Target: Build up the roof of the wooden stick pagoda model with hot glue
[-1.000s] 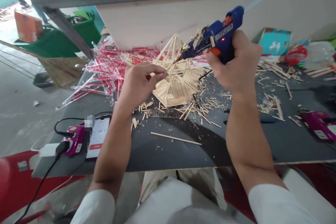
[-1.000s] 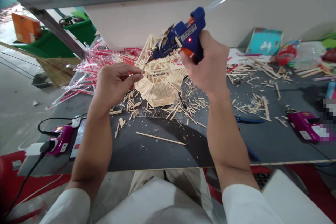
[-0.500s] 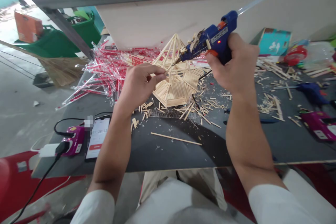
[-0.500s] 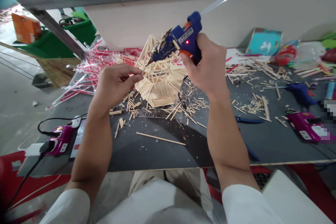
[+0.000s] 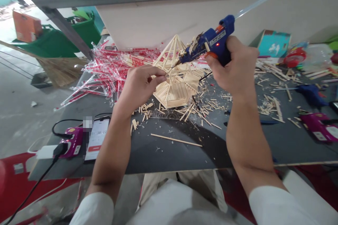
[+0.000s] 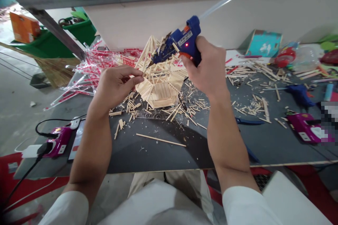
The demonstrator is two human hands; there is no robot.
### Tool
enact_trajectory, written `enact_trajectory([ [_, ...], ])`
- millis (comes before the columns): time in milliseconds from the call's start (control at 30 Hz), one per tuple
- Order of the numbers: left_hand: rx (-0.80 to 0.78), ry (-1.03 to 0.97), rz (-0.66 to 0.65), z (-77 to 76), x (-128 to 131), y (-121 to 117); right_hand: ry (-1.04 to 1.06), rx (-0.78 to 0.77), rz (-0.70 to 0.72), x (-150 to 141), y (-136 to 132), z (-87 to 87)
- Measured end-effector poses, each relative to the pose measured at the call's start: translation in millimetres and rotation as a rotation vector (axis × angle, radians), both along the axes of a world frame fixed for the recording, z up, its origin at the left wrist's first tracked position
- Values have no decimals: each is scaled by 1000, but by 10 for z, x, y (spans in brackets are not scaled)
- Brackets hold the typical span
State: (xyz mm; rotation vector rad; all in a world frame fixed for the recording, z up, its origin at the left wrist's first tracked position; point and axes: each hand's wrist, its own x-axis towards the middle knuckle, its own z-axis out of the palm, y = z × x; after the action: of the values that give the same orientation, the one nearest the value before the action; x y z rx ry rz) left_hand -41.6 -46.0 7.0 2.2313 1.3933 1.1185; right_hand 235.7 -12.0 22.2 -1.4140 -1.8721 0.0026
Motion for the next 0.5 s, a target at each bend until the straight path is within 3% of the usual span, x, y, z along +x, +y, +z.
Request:
enact_trajectory([
  [500, 17, 15, -1, 5, 4, 0, -3, 35, -6, 10, 18, -18],
])
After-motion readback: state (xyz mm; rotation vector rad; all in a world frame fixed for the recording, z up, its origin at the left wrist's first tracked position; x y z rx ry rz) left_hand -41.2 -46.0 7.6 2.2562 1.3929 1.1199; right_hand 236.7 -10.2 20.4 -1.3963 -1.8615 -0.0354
